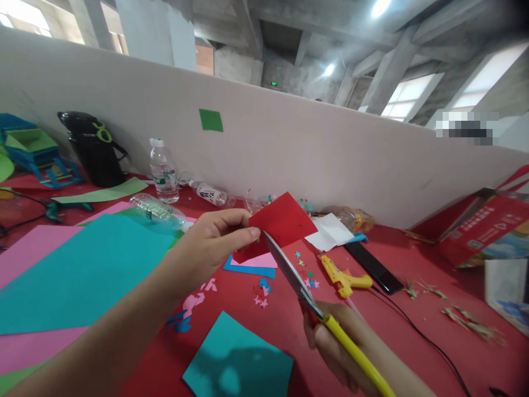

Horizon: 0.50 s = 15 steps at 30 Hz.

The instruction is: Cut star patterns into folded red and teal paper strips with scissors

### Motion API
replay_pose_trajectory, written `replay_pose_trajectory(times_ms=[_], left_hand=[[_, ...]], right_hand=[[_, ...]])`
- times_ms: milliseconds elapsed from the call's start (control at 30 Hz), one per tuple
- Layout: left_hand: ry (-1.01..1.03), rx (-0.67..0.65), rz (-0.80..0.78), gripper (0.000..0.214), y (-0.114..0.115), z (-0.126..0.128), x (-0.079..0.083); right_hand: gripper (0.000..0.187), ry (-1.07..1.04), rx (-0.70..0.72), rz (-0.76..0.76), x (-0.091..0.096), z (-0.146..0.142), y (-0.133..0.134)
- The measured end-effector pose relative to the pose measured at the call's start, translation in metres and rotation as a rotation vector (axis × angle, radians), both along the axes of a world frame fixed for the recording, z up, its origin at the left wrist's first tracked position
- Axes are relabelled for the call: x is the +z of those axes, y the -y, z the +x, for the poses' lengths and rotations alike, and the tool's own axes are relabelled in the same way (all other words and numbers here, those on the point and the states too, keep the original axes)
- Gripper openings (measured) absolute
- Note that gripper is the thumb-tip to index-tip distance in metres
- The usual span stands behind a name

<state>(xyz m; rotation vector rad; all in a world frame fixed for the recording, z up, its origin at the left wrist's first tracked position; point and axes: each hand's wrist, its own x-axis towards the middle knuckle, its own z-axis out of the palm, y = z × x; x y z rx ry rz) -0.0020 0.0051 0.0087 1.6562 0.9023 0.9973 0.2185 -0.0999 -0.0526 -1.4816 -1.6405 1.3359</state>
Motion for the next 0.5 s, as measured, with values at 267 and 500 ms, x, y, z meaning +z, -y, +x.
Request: replay_pose_trajectory(times_ms=[267,500], left_hand=[[-0.047,-0.027,-0.019,0.018,-0.0026,-0.0054,0.0012],[-0.057,0.134,0.040,0.023,0.0040,0.0022,-0.0014]], right_hand=[[0.049,0.031,-0.006,-0.110,0.0066,-0.0027,-0.0037],[0.060,-0.065,0.049,-0.014,0.0065,-0.0047,-0.0006]])
